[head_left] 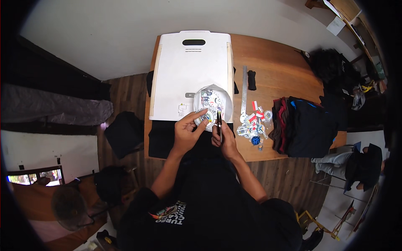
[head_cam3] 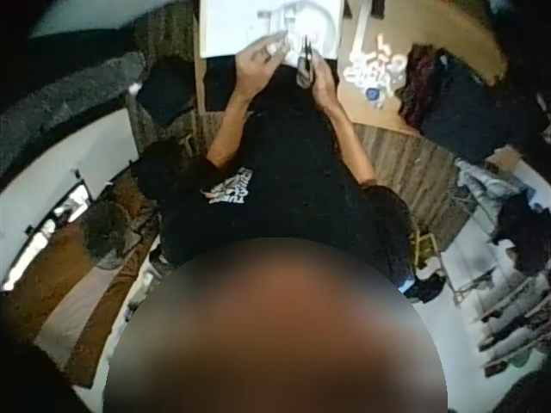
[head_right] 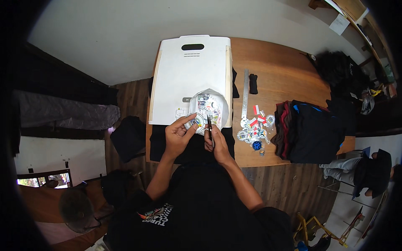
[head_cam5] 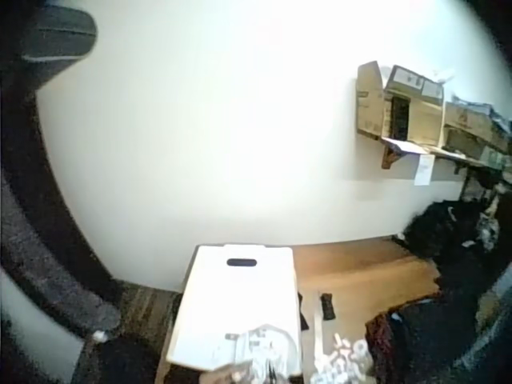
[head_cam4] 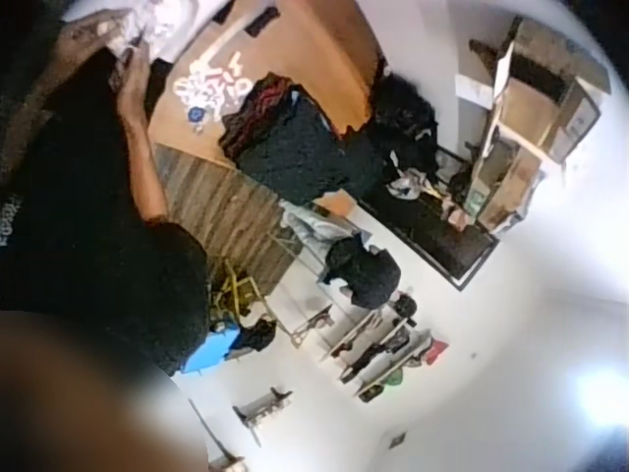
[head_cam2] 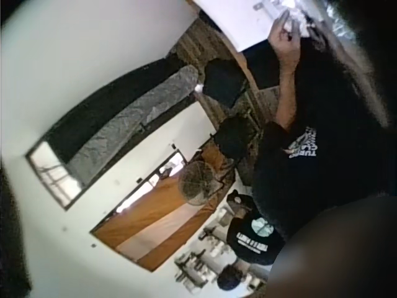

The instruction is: Trimming individual stickers from a sheet or pile using scissors.

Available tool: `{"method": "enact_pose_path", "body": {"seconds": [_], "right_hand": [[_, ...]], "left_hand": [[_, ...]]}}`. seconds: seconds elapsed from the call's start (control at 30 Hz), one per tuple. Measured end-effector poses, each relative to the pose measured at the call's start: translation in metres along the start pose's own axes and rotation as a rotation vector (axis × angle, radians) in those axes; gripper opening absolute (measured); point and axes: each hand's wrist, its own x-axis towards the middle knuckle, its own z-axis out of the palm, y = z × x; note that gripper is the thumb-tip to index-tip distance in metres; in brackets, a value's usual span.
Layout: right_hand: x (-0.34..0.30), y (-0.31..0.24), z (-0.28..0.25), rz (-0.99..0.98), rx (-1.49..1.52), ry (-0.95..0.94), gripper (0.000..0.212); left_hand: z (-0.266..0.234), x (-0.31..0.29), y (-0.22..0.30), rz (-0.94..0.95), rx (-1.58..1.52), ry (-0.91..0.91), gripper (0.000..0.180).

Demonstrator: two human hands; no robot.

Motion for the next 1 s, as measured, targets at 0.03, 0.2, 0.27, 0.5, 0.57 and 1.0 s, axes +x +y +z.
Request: {"method": "enact_pose_path", "body": {"seconds": [0.03, 0.2, 0.27, 0.5, 0.57, 1.0], "right_hand": [[-0.001, -0.003, 0.003, -0.008, -0.046, -0.005, 0.031], [-0.006, -0.007, 0.01, 0.016, -0.162, 0.001, 0.034], [-0.006, -0.006, 0.007, 0.027, -0.115, -0.048, 0.036], [-0.006, 0.0, 0.0, 0.016, -0.112, -0.048, 0.036], [-0.004, 0.001, 0.002, -0.025, -0.171, -0.029, 0.035], [0.009, 0.004, 0.008, -0.143, -0.355, 0.279, 0.02]], "left_hand": [[0.002, 0.001, 0.004, 0.004, -0.042, 0.004, 0.034], [0.006, 0.004, 0.018, 0.04, -0.095, 0.021, 0.033], [0.006, 0.003, 0.019, 0.027, -0.104, 0.026, 0.033], [0.006, 0.003, 0.018, 0.057, -0.098, 0.03, 0.033], [0.004, 0.001, 0.016, 0.054, -0.091, 0.026, 0.033], [-0.001, -0.003, 0.003, -0.077, -0.034, -0.085, 0.028]]}}
